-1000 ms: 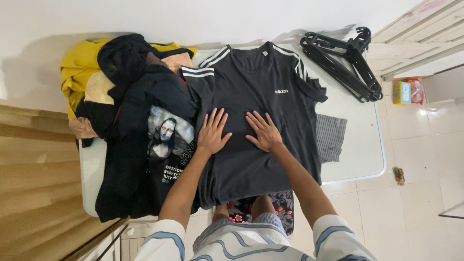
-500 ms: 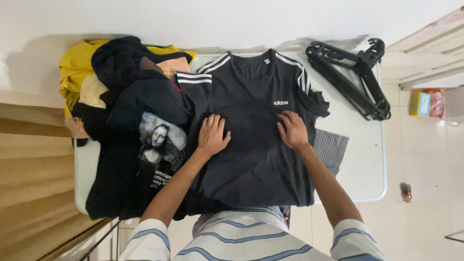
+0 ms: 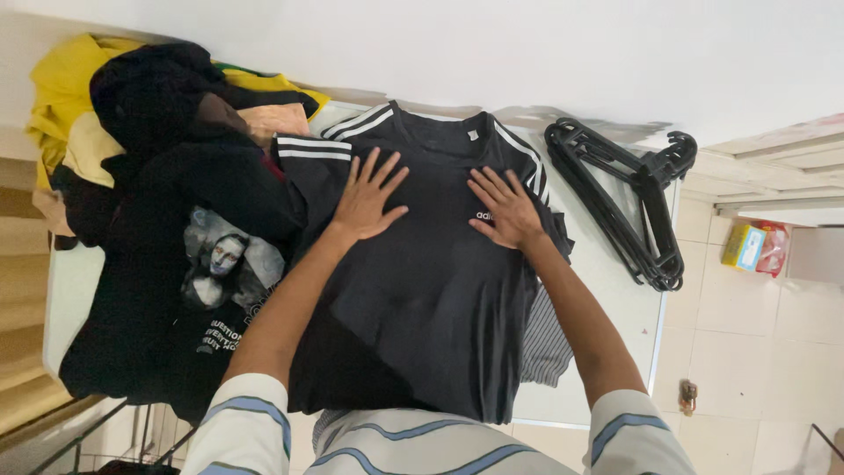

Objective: The person smooths out a blue long-sleeved shirt on a white table, places a hanger inside it, and hangs it on a nearby clothing rack. They repeat this process with a black Adidas t-shirt and a black graphic t-shirt, smoothing each garment before placing it on a hanger and moving it to the rack.

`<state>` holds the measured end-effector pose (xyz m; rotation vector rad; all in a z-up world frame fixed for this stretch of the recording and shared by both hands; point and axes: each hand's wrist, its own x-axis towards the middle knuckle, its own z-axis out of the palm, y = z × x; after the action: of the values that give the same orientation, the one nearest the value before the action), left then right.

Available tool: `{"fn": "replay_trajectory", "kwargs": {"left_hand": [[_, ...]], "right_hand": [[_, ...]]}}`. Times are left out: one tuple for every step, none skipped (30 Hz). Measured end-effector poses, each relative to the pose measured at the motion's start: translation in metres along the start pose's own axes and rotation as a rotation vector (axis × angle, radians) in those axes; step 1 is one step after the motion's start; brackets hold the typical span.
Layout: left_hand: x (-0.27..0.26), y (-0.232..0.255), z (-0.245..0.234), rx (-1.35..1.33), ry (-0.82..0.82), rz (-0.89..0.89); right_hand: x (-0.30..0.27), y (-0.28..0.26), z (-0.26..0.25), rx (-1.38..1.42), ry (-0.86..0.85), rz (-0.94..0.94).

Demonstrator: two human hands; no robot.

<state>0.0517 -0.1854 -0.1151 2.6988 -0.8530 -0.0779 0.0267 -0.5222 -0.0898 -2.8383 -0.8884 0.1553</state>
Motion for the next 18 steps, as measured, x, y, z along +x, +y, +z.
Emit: {"fn": "replay_trajectory", "kwargs": {"left_hand": [[0.000,-0.009,0.002,0.028,0.030,-0.064],[0.001,-0.020,0.002,0.058,0.062,-0.127],[0.001,-0.030,0.003,0.089,0.094,-0.190],[0.001,-0.042,0.002,0.097,0.120,-0.259],[0.000,-0.053,0.000,0.106,0.146,-0.329],[0.001,-0.060,-0.001,0.115,0.170,-0.396],[0.005,-0.065,-0.002,0.108,0.147,-0.395],[0.007,-0.068,-0.003,0.100,0.125,-0.394],[0.008,-0.070,-0.005,0.092,0.102,-0.392],[0.008,-0.068,-0.007,0.136,0.117,-0.390],[0.009,-0.063,-0.007,0.179,0.131,-0.387],[0.009,-0.055,-0.006,0.221,0.141,-0.383],[0.008,-0.043,-0.004,0.272,0.134,-0.367],[0.010,-0.027,-0.001,0.322,0.132,-0.350],[0.012,-0.010,0.001,0.372,0.130,-0.332],[0.006,0.013,0.005,0.243,0.132,-0.226],[-0.005,0.038,0.009,0.114,0.132,-0.120],[-0.014,0.064,0.014,0.041,0.078,-0.080]], "right_hand": [[-0.005,0.008,-0.002,-0.061,-0.031,0.039],[-0.010,0.015,-0.003,-0.123,-0.058,0.078],[-0.015,0.020,-0.004,-0.105,-0.029,0.092],[-0.021,0.025,-0.003,-0.087,0.001,0.105],[-0.024,0.029,-0.002,-0.068,0.032,0.119],[-0.027,0.033,0.000,-0.021,0.059,0.123],[-0.029,0.036,0.002,0.026,0.086,0.127],[-0.031,0.038,0.004,0.072,0.112,0.132],[-0.031,0.039,0.007,0.082,0.103,0.166],[-0.030,0.039,0.009,0.090,0.095,0.202],[-0.028,0.038,0.011,0.099,0.088,0.237],[-0.027,0.033,0.015,0.085,0.119,0.273],[-0.023,0.024,0.019,0.070,0.151,0.310],[-0.020,0.017,0.020,0.051,0.185,0.345],[-0.019,0.006,0.021,0.076,0.194,0.326],[-0.019,-0.012,0.024,0.102,0.202,0.307],[-0.019,-0.031,0.027,0.128,0.210,0.289],[-0.022,-0.049,0.028,0.125,0.180,0.188]]}}
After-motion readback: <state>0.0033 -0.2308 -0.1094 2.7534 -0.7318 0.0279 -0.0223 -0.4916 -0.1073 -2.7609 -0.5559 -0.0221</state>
